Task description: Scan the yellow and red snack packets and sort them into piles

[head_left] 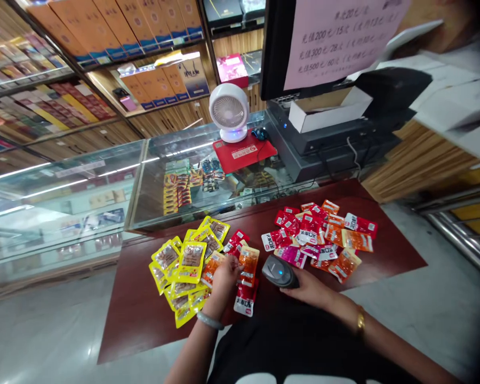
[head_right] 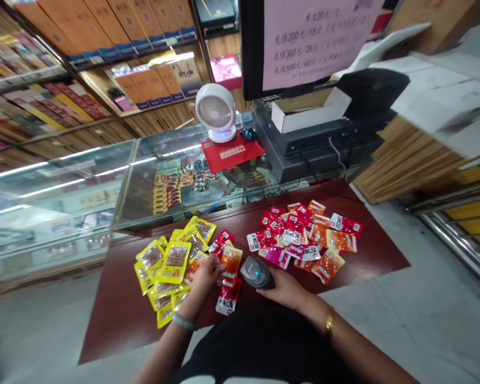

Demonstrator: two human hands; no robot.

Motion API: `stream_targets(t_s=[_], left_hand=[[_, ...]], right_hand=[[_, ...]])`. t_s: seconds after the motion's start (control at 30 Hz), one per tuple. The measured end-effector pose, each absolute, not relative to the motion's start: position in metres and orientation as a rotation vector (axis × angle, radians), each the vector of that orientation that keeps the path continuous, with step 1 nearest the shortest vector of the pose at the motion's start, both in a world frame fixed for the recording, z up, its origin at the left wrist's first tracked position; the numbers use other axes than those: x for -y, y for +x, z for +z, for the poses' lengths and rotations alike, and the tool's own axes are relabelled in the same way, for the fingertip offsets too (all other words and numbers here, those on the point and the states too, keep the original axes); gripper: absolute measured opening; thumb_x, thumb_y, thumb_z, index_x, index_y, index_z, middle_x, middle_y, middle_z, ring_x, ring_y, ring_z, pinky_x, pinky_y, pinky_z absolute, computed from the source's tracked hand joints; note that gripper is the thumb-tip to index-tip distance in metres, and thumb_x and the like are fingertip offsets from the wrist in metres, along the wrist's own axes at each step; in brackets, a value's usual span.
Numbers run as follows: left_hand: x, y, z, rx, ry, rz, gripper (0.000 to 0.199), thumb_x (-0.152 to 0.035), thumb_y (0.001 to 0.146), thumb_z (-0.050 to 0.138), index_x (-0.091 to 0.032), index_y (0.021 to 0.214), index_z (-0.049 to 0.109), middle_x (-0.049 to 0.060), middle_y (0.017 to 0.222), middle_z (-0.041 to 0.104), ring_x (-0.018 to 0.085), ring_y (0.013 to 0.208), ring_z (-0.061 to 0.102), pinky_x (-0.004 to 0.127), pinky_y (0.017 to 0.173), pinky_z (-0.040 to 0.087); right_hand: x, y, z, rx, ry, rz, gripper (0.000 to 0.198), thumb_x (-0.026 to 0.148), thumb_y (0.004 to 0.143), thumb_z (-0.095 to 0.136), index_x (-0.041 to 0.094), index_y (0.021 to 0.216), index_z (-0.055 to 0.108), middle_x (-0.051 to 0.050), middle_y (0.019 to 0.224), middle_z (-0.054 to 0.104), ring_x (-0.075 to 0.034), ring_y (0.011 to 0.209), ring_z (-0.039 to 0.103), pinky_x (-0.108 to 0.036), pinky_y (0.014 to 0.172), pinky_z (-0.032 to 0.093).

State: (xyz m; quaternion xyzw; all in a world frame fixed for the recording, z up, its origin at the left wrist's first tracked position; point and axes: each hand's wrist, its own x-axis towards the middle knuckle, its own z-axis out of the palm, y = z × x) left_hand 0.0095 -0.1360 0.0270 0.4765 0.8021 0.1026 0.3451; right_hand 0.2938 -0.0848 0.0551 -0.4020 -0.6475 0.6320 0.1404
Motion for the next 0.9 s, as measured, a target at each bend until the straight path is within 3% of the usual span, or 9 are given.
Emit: stream_targets(t_s=[0.13,0.4,0.53,0.63,0.8,0.9], left_hand=[[0.124,0.024,0.030,-1.981,1.375,0.314,0.006,-0.023,0.085,0.059,-0.020,0.090,0.057,-0.001,0.082,0.068,0.013,0.073,0.063,0.022,0.066,0.038],[0.087,0.049,0.031,-1.920,1.417,0.381,0.008,-0.025,0.084,0.063,-0.021,0.090,0.059,-0.001,0.082,0.069,0.014,0.076,0.065,0.023,0.070,0.043],[0.050,0.087,0.034,-1.602,1.333,0.611,0.023,-0.025,0.083,0.064,-0.024,0.106,0.060,0.001,0.090,0.072,0.017,0.083,0.069,0.026,0.073,0.051],[0.041,0.098,0.034,-1.395,1.347,0.666,0.042,-0.024,0.084,0.064,-0.025,0.124,0.054,0.005,0.108,0.072,0.019,0.099,0.069,0.029,0.082,0.053],[0.068,0.055,0.028,-1.977,1.615,0.256,0.043,-0.027,0.080,0.068,-0.018,0.122,0.059,0.014,0.116,0.066,0.028,0.113,0.059,0.040,0.098,0.045],[0.083,0.022,0.025,-2.334,1.645,-0.071,0.048,-0.033,0.078,0.068,-0.012,0.120,0.059,0.020,0.122,0.060,0.036,0.117,0.052,0.047,0.098,0.040]], right_hand=[[0.083,0.295,0.061,1.810,-1.185,1.824,0.064,0.037,0.074,0.078,0.019,0.133,0.061,-0.012,0.123,0.072,-0.032,0.111,0.068,-0.051,0.104,0.049],[0.090,0.311,0.054,1.788,-1.268,1.766,0.051,0.036,0.075,0.076,0.018,0.122,0.067,-0.010,0.118,0.074,-0.033,0.108,0.069,-0.050,0.099,0.051],[0.096,0.315,0.047,1.836,-1.313,1.759,0.045,0.033,0.075,0.075,0.016,0.116,0.069,-0.010,0.111,0.076,-0.033,0.103,0.070,-0.048,0.094,0.054],[0.097,0.315,0.045,1.853,-1.345,1.765,0.043,0.033,0.075,0.075,0.017,0.115,0.069,-0.010,0.110,0.077,-0.033,0.102,0.071,-0.048,0.093,0.054],[0.098,0.317,0.041,1.839,-1.319,1.770,0.046,0.037,0.077,0.074,0.018,0.118,0.068,-0.010,0.115,0.075,-0.032,0.105,0.070,-0.048,0.096,0.053],[0.099,0.318,0.036,1.849,-1.303,1.787,0.048,0.039,0.076,0.075,0.017,0.119,0.068,-0.010,0.116,0.075,-0.033,0.106,0.070,-0.049,0.097,0.052]])
